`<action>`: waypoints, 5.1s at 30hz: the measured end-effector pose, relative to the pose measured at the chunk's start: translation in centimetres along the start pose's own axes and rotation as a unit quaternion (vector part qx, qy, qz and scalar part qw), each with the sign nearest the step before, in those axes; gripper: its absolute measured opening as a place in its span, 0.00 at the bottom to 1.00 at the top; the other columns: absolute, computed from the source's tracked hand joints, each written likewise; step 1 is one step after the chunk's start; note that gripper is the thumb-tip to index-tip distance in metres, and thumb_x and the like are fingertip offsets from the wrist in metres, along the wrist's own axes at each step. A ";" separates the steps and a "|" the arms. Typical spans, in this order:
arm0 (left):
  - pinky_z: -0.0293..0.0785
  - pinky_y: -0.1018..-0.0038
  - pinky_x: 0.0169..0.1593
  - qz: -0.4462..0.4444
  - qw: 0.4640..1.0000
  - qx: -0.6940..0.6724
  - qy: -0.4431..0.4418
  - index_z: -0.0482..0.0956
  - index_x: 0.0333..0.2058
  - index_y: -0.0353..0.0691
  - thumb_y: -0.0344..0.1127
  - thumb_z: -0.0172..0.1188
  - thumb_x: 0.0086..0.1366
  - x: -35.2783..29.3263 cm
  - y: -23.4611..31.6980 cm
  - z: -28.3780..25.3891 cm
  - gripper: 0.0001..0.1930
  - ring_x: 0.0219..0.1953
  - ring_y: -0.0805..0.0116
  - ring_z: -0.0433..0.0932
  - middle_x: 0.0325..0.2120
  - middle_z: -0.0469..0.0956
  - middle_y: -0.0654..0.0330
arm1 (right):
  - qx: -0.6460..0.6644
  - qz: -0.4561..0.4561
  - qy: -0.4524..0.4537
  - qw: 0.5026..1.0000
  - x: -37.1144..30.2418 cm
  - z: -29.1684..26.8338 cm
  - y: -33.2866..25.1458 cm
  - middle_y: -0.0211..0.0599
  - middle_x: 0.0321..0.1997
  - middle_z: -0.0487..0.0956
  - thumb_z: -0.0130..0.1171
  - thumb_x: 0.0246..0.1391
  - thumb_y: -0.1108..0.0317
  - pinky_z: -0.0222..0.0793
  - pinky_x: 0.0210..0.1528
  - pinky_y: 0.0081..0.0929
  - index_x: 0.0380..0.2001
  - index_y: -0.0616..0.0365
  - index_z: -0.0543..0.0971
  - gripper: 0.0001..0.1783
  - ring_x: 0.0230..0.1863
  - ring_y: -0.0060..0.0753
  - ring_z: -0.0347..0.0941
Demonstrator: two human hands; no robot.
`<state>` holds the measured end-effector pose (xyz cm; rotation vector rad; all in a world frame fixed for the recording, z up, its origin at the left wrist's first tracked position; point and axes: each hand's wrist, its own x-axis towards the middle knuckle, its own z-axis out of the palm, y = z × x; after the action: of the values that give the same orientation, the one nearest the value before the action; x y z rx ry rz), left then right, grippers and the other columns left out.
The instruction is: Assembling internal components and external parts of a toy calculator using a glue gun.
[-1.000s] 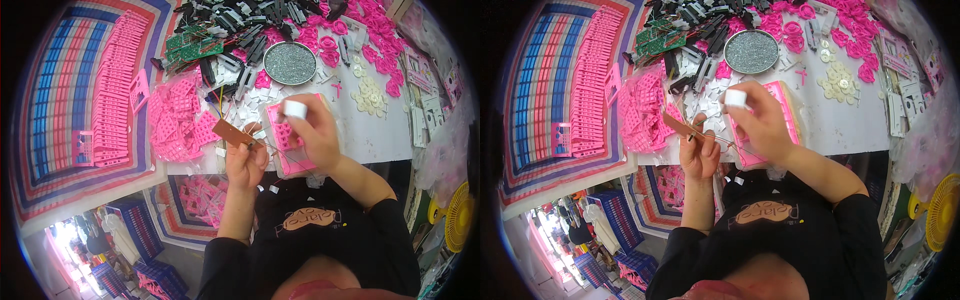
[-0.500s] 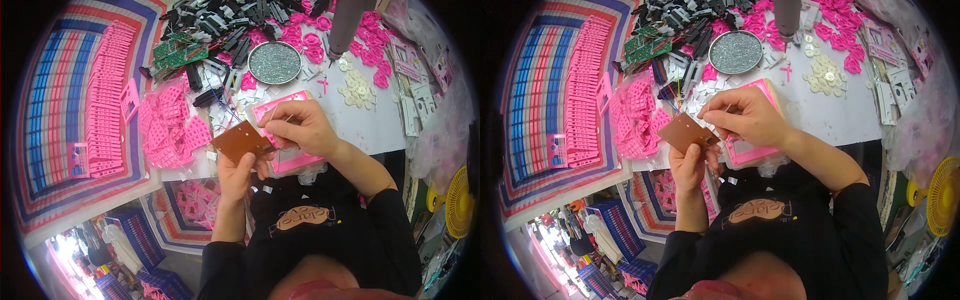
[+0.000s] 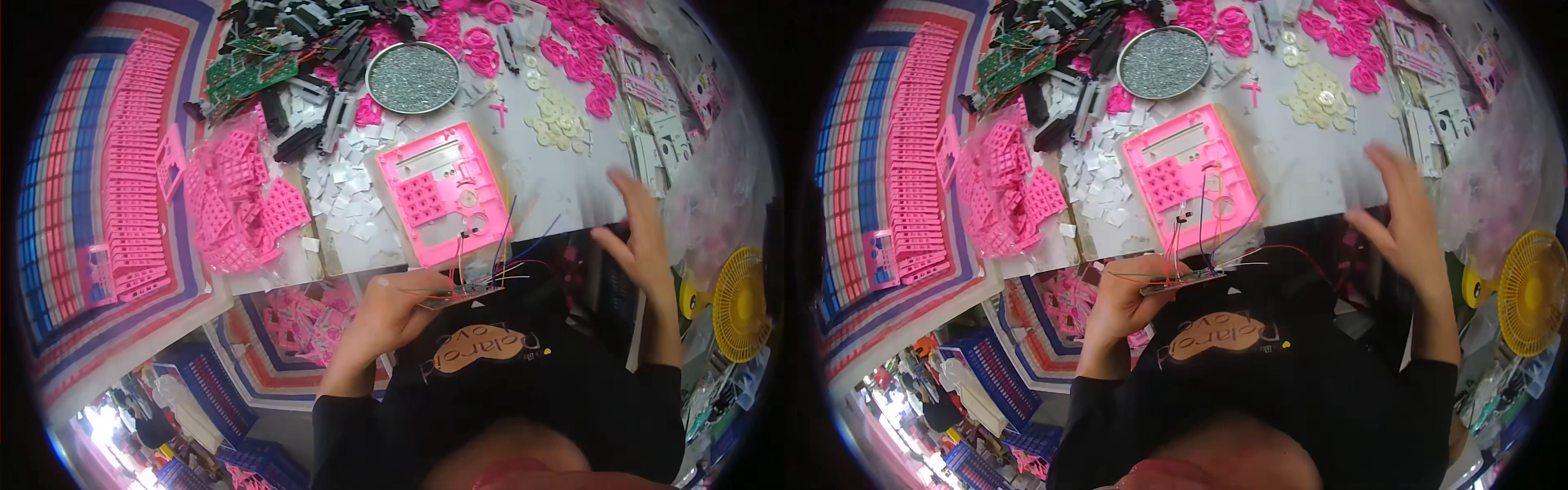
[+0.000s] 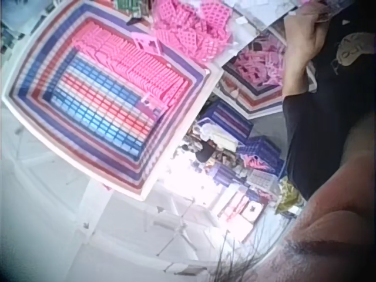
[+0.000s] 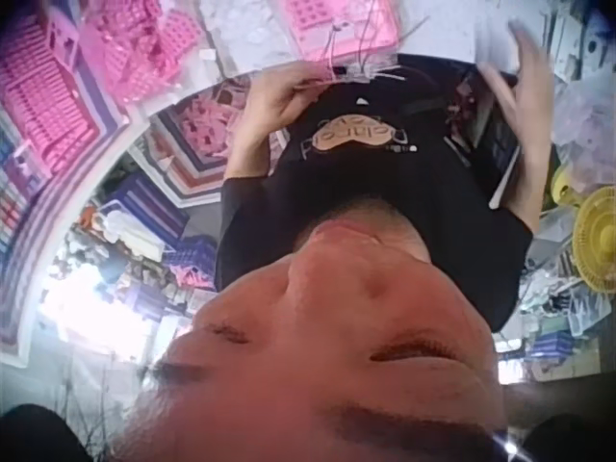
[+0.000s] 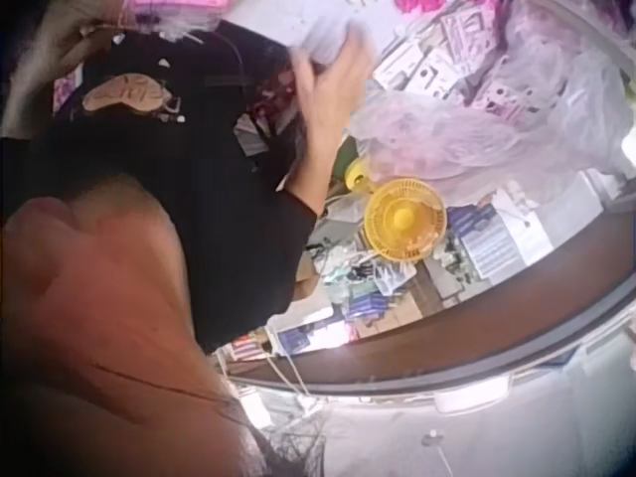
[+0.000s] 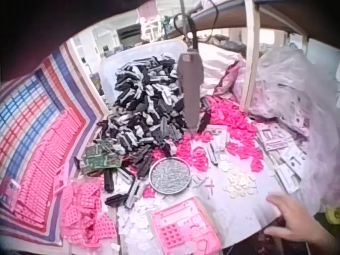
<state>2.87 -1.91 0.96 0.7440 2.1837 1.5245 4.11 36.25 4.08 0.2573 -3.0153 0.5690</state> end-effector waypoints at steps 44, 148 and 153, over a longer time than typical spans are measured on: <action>0.58 0.59 0.58 0.016 0.906 0.418 0.060 0.77 0.53 0.36 0.49 0.69 0.59 1.3 -2.8 0.6 0.29 0.64 0.63 0.70 0.56 0.75 0.57 | 0.077 -0.261 0.058 0.961 14.8 10.5 -10.8 0.49 0.56 0.76 0.66 0.50 0.66 0.68 0.59 0.42 0.57 0.62 0.73 0.30 0.59 0.52 0.70; 0.41 0.42 0.71 0.097 0.918 0.223 0.313 0.82 0.35 0.44 0.30 0.69 0.58 4.2 -7.8 1.4 0.07 0.41 0.70 0.84 0.37 0.85 0.67 | 0.654 -0.202 -0.050 0.728 14.0 11.4 -14.5 0.28 0.17 0.67 0.61 0.63 0.66 0.64 0.26 0.28 0.49 0.55 0.66 0.18 0.19 0.22 0.63; 0.47 0.44 0.70 0.089 0.916 0.273 0.281 0.79 0.29 0.44 0.33 0.69 0.58 4.3 -7.1 1.1 0.06 0.41 0.70 0.85 0.37 0.84 0.66 | 0.609 -0.178 -0.013 0.773 14.6 10.9 -12.6 0.30 0.19 0.67 0.59 0.62 0.68 0.65 0.27 0.29 0.47 0.56 0.65 0.16 0.19 0.22 0.61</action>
<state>-1.42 -0.39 -6.10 0.7403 3.1296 1.3206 -8.38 18.49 -0.19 0.8202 -1.9870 2.3103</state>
